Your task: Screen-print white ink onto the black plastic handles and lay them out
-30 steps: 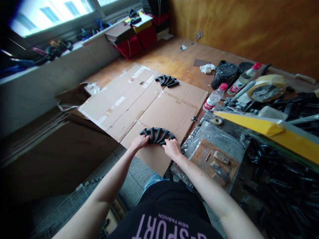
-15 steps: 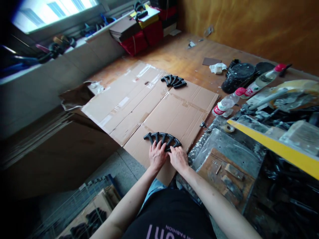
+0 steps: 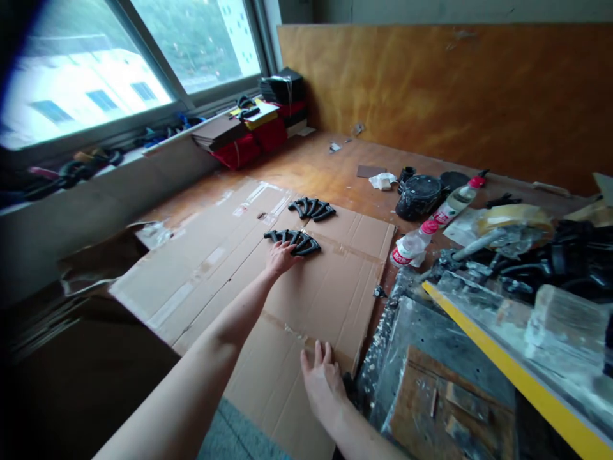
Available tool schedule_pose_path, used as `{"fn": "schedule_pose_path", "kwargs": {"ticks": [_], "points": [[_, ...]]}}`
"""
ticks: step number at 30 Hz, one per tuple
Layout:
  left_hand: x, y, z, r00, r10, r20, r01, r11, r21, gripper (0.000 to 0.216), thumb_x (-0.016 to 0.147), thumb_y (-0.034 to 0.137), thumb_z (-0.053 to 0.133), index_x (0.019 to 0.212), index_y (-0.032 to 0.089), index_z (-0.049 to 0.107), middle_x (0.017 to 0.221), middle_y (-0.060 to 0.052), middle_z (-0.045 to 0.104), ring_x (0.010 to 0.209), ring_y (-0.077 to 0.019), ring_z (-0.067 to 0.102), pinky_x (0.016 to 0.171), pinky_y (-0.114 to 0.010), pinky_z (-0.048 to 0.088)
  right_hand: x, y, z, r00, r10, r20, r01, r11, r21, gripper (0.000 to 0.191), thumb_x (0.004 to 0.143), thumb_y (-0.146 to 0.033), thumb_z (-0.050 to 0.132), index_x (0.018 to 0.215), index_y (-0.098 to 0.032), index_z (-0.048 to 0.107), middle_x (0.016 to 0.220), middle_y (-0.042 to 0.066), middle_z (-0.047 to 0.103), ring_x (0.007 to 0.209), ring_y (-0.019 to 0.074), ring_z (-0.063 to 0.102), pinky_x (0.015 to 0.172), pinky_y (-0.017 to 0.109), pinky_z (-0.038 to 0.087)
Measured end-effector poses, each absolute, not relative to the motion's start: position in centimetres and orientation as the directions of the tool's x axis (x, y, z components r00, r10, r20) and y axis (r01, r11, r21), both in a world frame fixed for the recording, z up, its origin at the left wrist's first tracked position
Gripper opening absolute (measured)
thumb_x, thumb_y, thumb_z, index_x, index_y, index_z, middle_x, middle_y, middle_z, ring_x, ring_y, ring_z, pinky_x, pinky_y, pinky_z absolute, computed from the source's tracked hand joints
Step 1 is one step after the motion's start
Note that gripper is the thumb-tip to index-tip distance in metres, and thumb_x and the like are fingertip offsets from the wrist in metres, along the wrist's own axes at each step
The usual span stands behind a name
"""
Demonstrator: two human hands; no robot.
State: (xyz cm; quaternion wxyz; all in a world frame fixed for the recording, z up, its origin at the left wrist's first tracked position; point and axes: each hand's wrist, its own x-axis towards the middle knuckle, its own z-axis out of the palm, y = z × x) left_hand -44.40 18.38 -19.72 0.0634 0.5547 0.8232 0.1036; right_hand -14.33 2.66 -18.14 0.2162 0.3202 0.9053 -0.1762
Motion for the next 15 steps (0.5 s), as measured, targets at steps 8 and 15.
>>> {"fn": "schedule_pose_path", "kwargs": {"ticks": [8,15], "points": [[-46.4,23.9,-20.3,-0.350,0.937,0.019,0.915,0.337,0.221,0.059,0.080,0.055,0.062,0.131,0.025,0.062,0.145,-0.010,0.051,0.135,-0.0380,0.037,0.107,-0.051,0.036,-14.5,1.9,-20.3,-0.701,0.535,-0.472,0.664,0.731,-0.156,0.069,0.081,0.003,0.048,0.143,-0.027,0.046,0.149,0.024,0.039,0.135,0.0421,0.042,0.081,0.057,0.056],[-41.5,16.4,-23.3,-0.562,0.813,0.155,0.806,0.496,0.323,0.073,0.094,0.053,0.035,0.152,0.008,0.028,0.158,-0.024,0.024,0.148,-0.0340,0.018,0.117,-0.051,0.021,-14.9,3.8,-16.8,-0.763,0.461,-0.452,0.625,0.705,-0.336,0.058,0.068,-0.019,0.077,0.124,-0.019,0.062,0.141,0.025,0.050,0.125,0.0438,0.052,0.076,0.053,0.057]]}}
